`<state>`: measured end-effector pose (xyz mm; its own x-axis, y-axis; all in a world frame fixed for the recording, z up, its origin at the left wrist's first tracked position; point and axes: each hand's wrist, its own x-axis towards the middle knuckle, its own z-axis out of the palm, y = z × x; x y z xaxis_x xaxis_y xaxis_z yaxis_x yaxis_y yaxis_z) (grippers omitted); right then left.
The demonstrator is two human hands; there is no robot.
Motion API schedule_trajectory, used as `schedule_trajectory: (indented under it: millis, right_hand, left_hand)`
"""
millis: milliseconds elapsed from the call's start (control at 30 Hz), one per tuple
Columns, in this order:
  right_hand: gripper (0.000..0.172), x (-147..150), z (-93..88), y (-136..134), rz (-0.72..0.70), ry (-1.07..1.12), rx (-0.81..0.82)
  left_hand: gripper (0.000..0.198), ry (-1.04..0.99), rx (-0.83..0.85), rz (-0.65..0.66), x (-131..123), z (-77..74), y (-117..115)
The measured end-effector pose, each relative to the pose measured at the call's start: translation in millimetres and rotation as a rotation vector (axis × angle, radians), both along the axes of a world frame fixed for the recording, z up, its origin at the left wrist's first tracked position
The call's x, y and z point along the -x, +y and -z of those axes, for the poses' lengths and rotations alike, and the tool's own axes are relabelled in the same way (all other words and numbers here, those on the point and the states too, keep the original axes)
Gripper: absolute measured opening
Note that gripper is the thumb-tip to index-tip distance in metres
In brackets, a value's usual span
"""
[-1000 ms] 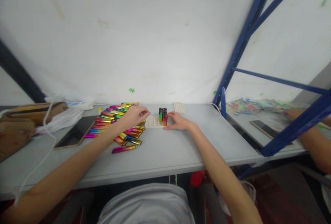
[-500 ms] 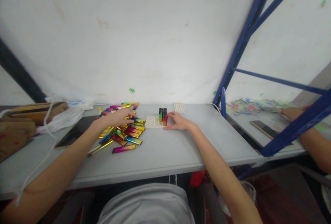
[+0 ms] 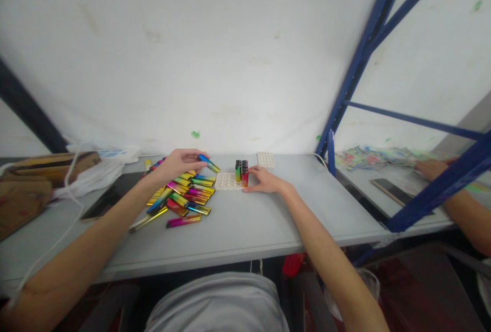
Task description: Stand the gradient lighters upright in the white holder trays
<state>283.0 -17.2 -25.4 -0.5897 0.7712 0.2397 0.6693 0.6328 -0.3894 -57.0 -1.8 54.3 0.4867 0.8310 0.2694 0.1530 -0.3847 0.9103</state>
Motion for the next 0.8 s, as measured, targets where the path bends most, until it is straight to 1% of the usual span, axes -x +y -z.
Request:
schedule_trajectory:
  millis: [100, 200, 300, 467, 533, 600, 700, 800]
  right_hand:
    - [0.073, 0, -0.7, -1, 0.0, -0.01, 0.001]
    - [0.074, 0, -0.4, -1, 0.003, -0.001, 0.005]
    - [0.074, -1, 0.2, 0, 0.006, 0.005, 0.006]
    - [0.078, 0, 0.1, 0, 0.007, -0.007, -0.003]
    - [0.078, 0, 0.1, 0, 0.003, 0.001, -0.007]
    - [0.077, -1, 0.4, 0, -0.004, 0.004, -0.006]
    - [0.078, -1, 1.6, 1, -0.008, 0.003, -0.005]
    - [0.078, -1, 2.1, 2, -0.008, 0.005, -0.006]
  left_hand:
    - [0.038, -0.163, 0.068, -0.029, -6, -1.7, -4]
    - [0.036, -0.289, 0.195, 0.036, -12, 0.2, -9]
    - [0.033, -0.334, 0.319, 0.11, -19, 3.6, -15]
    - [0.028, -0.375, 0.474, 0.201, -27, 12.7, -20]
    - [0.035, -0.365, 0.503, 0.201, -28, 15.6, -18]
    - [0.039, -0.355, 0.502, 0.169, -29, 16.8, -17]
    - [0.038, -0.351, 0.507, 0.113, -29, 16.2, -15]
    - [0.037, -0.357, 0.553, 0.107, -29, 15.8, -14]
